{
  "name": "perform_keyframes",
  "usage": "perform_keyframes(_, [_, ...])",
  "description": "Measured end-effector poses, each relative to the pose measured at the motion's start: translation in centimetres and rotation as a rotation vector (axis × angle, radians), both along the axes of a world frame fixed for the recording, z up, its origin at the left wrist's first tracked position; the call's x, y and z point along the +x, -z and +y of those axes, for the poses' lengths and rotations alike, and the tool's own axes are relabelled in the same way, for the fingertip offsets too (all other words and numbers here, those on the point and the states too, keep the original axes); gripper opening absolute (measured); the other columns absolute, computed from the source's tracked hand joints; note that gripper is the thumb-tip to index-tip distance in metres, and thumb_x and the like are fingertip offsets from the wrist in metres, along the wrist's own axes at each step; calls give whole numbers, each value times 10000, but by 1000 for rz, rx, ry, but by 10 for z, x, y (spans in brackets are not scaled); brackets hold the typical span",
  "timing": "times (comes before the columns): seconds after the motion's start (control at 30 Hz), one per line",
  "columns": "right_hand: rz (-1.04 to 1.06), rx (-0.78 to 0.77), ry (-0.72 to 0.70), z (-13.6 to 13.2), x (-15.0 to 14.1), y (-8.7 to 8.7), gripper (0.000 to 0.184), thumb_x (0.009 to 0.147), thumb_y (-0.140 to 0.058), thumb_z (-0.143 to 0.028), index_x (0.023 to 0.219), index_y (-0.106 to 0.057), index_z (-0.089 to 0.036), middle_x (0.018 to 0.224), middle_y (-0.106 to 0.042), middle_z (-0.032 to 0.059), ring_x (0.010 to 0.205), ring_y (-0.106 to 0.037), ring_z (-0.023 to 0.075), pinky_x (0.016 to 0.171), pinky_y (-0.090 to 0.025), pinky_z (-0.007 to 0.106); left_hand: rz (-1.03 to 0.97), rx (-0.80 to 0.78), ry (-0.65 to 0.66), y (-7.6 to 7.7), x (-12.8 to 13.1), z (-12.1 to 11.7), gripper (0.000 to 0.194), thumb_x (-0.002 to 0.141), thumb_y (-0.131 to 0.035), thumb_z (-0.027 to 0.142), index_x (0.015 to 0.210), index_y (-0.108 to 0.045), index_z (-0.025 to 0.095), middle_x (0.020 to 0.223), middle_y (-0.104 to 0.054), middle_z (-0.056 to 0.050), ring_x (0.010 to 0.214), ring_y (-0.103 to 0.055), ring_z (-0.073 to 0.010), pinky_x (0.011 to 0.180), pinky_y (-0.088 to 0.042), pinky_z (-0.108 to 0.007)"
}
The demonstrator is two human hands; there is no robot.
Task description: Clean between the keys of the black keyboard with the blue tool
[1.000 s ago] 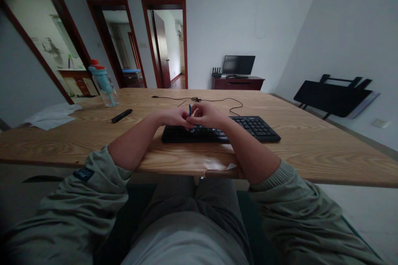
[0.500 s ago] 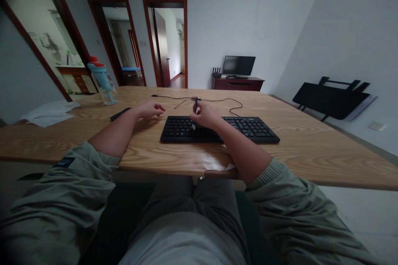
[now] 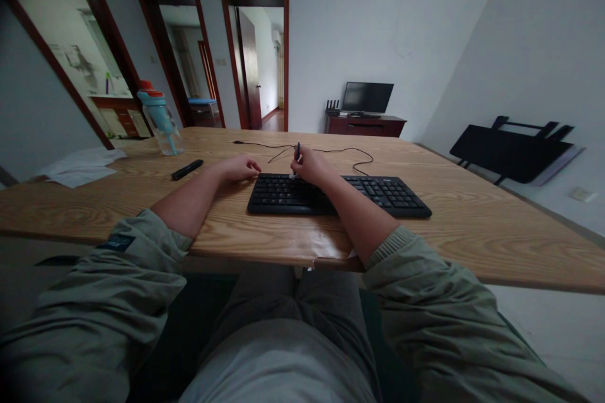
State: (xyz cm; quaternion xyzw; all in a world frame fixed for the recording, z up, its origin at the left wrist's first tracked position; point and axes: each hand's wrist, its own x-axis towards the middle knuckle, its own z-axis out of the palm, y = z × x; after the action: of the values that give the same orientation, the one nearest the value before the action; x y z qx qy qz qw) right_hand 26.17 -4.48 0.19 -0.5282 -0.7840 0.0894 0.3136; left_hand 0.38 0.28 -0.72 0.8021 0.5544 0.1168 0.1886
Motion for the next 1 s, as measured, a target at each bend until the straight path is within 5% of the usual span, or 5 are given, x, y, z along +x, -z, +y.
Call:
perform_keyframes(0.17, [69,67,0,2,15,-1,122,881,-588,-253,962,-571,-163,851,-692,70,664,-590,153,585,-361,244,48,10,39,-4,-1,-4,320,769,-580,190,1036,-734,103,927,-720,-87,692,-583,-145,601,-395,-236])
perform_keyframes(0.37, [212,-229,-178,-19,39,-13,95,830,-597,-223,861,-534,-158,681,-656,44,516,-526,130,471,-384,233,53,-13,44,-3,-1,-4,346,779,-582,238,1056,-740,105,916,-723,-80,693,-579,-146,602,-398,-236])
perform_keyframes(0.67, [120,-310,-254,-24,37,-13,109,822,-625,-224,845,-538,-162,647,-646,34,501,-558,145,441,-416,235,31,-35,29,-4,1,-5,329,771,-602,252,1035,-743,113,852,-716,-68,650,-560,-138,556,-369,-233])
perform_keyframes(1.0, [170,-179,-206,-17,30,-2,92,869,-617,-216,895,-554,-154,698,-661,31,567,-613,147,461,-416,206,76,16,29,-3,2,-3,346,754,-575,214,1033,-755,118,877,-724,-64,695,-590,-154,589,-404,-238])
